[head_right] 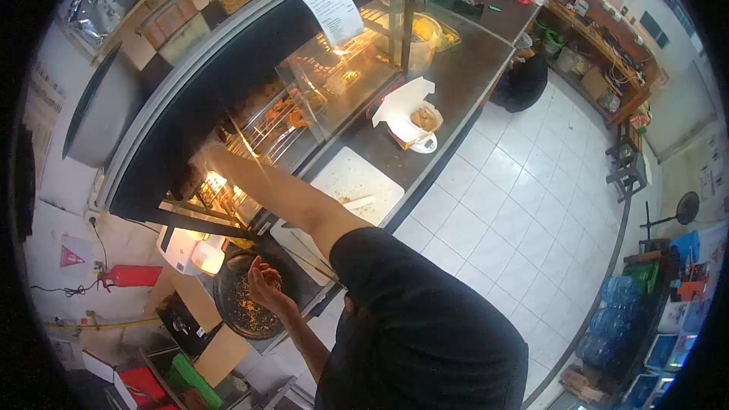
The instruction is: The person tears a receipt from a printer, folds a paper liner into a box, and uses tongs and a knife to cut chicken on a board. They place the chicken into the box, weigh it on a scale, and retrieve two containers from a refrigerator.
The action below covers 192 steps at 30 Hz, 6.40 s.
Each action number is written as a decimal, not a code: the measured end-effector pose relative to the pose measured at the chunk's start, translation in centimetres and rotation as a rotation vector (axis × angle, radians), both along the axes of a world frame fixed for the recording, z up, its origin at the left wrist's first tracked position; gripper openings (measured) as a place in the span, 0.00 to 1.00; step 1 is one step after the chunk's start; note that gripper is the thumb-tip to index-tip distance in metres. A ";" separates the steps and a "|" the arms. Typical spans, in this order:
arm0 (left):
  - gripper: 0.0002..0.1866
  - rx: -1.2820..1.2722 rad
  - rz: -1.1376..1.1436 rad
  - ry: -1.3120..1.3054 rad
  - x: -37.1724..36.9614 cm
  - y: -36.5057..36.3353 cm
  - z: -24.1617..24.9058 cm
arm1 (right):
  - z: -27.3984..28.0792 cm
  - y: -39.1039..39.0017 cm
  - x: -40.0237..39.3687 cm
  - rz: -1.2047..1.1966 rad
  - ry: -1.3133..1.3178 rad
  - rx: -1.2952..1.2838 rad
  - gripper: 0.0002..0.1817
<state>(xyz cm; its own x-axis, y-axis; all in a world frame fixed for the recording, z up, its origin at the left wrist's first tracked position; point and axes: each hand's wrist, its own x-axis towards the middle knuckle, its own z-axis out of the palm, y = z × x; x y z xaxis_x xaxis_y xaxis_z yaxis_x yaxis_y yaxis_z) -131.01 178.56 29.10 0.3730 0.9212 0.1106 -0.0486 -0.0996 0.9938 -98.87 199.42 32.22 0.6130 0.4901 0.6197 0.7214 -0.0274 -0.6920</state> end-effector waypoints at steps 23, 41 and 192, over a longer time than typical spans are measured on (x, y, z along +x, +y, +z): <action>0.18 -0.344 0.044 -0.439 3.3 2.6 -0.8 | 7.6 -11.2 -5.3 0.050 0.113 0.346 0.17; 0.35 -0.332 -0.255 -0.408 13.7 7.2 4.3 | -2.5 -41.2 1.2 0.436 1.510 0.528 0.25; 0.22 -0.618 0.267 -0.319 -5.6 0.4 -6.6 | 9.5 -15.6 4.4 -0.139 -0.472 -0.705 0.26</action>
